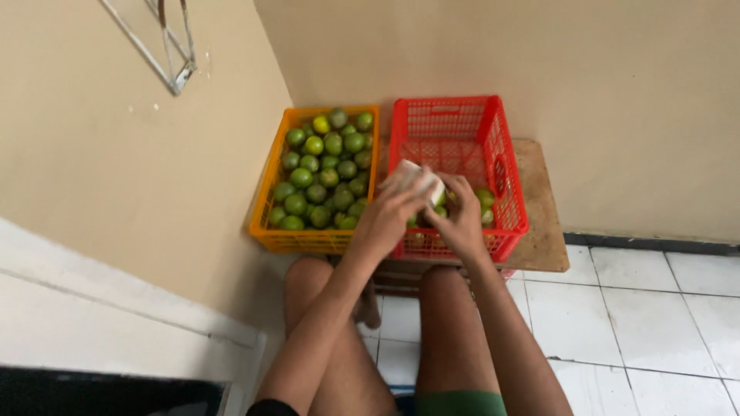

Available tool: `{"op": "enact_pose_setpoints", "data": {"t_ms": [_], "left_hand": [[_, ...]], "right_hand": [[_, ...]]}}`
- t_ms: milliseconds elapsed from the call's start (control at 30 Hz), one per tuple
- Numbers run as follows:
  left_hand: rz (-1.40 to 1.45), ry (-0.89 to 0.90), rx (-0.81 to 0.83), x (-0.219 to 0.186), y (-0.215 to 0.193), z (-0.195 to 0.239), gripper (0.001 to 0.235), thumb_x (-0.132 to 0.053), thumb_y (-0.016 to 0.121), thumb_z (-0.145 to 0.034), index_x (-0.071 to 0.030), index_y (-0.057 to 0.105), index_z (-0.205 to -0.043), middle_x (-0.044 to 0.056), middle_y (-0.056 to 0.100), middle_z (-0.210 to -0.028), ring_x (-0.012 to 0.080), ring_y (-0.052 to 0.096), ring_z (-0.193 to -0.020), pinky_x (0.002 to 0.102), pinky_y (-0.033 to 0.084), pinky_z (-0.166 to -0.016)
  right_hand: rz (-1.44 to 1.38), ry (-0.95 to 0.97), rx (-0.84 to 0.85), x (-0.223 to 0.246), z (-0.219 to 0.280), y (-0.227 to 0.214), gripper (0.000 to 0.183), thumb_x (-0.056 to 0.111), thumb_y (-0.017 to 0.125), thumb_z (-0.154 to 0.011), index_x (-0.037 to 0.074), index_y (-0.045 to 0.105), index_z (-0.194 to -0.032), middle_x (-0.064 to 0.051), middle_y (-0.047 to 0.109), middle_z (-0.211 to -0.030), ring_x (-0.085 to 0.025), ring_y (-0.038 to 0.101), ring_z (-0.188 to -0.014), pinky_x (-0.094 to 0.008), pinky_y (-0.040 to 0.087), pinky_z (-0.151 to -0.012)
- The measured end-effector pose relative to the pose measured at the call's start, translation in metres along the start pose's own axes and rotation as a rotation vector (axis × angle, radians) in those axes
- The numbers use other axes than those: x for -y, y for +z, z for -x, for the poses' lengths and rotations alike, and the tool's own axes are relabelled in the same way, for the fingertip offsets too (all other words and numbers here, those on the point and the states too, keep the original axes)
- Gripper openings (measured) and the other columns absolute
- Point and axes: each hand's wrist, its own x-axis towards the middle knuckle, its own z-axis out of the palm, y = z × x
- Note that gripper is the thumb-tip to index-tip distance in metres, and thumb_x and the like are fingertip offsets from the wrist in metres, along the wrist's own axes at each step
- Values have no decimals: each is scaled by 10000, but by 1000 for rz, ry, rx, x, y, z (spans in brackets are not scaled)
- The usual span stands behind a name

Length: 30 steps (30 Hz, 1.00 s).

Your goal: The person sits on a low stool and wipes green citrus fruits one at a time with a white cloth. They pick each fruit from a yellow crate, wipe it, and place it into a red crate. The process repeats continuously.

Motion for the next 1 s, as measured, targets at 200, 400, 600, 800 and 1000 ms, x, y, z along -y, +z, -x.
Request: {"op": "enact_pose_setpoints", "data": {"t_ms": [200, 400, 600, 800, 1000], "left_hand": [[207, -63, -28, 24, 37, 9, 661, 86, 387, -1057, -298, 402, -1596, 14, 409, -1637, 381, 352, -1507, 365, 585, -972], [457, -168, -261, 36, 53, 25, 723, 200, 438, -948, -171, 446, -1568, 113, 428, -1615, 323, 391, -1490, 440, 436, -1169], [796, -218, -275, 23, 51, -1, 751, 162, 506, -850, -137, 486, -1538, 129, 495, -1563, 335, 458, -1450, 463, 402, -1193], [776, -187, -241, 18, 44, -3, 938, 51, 641, -841, -84, 172, -1642, 185, 388, -1622, 385, 427, -1470, 515, 377, -1193], [765, -231, -128, 23, 50, 1, 663, -64, 665, -975, -240, 407, -1559, 114, 522, -1475, 392, 548, -1367, 518, 489, -1082]], "right_hand": [[33, -3, -39, 18, -8, -1, 597, -82, 812, -723, -38, 676, -1302, -192, 526, -1130, -363, 621, -1103, -476, 589, -922], [-176, 38, 11, 18, -8, 6, 685, -80, 801, -804, -42, 512, -1424, -250, 645, -1202, -436, 700, -1067, -552, 593, -929], [-171, -31, 53, 8, -4, 3, 547, -63, 790, -825, -29, 624, -1344, -184, 627, -1263, -374, 625, -1248, -560, 505, -1056], [-256, 0, 15, -11, 1, 6, 588, -40, 780, -841, -54, 500, -1358, -218, 631, -1229, -353, 600, -1244, -551, 450, -1096], [-272, -71, 78, -12, -11, -4, 474, 259, 716, -949, -45, 552, -1273, -198, 473, -1322, -343, 453, -1338, -527, 385, -1150]]}}
